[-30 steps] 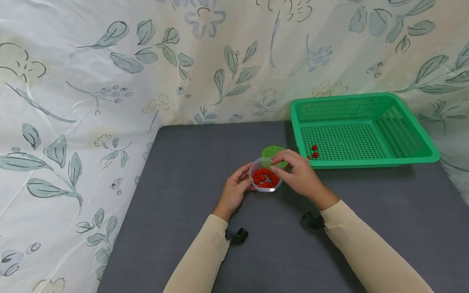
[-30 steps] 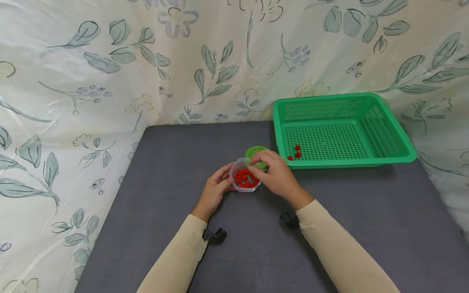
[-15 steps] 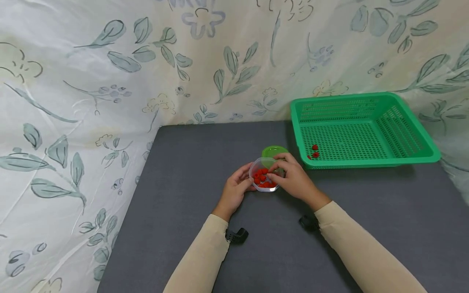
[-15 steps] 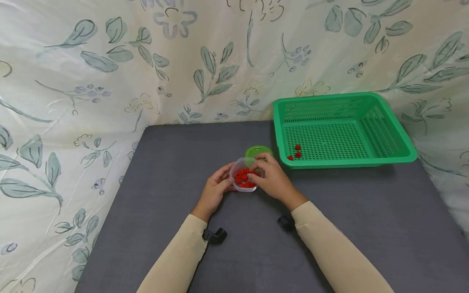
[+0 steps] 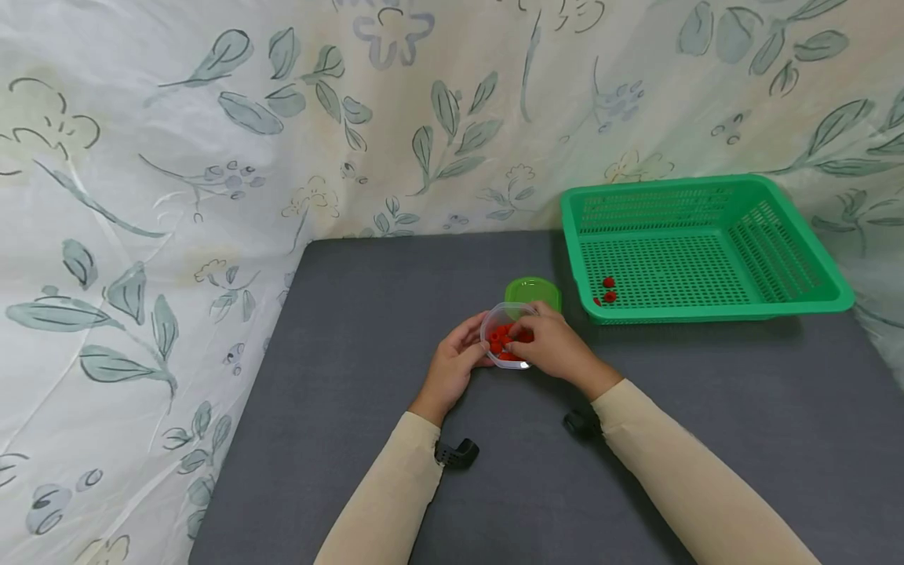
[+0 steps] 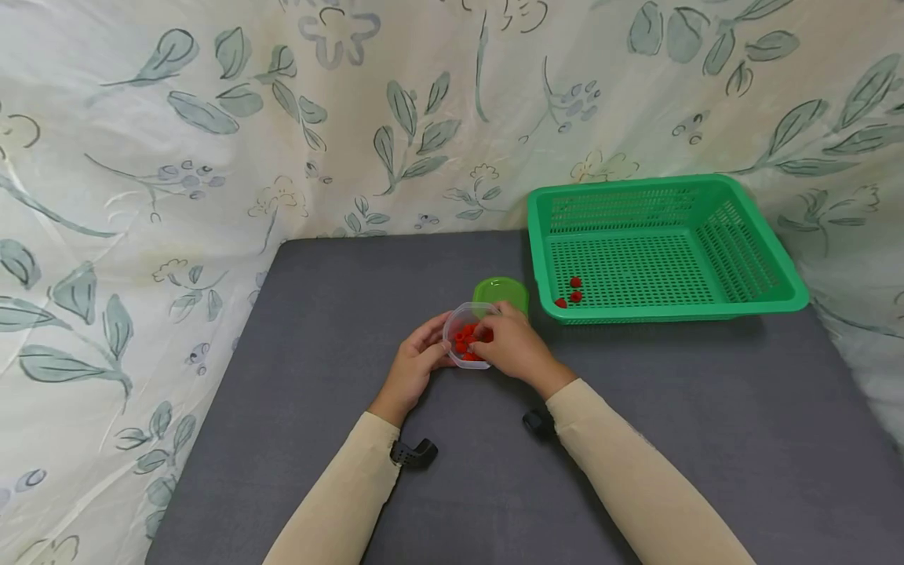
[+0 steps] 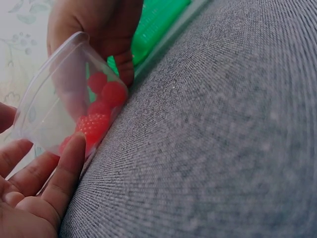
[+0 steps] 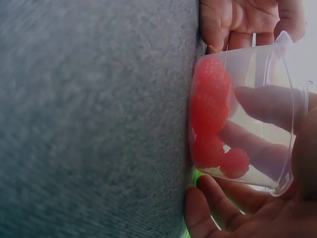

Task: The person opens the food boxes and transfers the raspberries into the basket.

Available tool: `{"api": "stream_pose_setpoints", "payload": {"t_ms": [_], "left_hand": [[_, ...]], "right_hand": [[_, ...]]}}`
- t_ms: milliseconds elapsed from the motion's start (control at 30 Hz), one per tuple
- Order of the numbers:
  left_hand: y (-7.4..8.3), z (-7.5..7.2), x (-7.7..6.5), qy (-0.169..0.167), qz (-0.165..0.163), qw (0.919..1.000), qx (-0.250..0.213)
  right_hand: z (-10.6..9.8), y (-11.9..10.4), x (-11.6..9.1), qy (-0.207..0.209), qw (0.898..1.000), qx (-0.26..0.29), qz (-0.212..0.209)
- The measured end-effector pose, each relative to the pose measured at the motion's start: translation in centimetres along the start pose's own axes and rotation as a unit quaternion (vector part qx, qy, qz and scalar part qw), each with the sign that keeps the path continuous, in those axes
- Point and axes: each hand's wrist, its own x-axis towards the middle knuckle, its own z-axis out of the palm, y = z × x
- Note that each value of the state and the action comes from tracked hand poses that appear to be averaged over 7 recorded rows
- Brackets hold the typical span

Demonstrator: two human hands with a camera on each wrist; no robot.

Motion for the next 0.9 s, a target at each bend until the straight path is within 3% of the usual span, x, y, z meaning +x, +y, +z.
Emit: {"api": "stream_pose_setpoints", "payload": {"t_ms": [533, 900], "left_hand": [[-0.1, -0.2, -0.1, 0.005, -0.001, 0.9999, -0.011], [-0.1, -0.1, 0.0, 0.013, 0.001, 0.9998, -0.012]], "right_hand": [[-0.1, -1.7, 0.7, -0.021, 0.996, -0.085, 0.034], [0.1, -2.1, 1.1, -0.019, 0.992, -0.110, 0.060]]}}
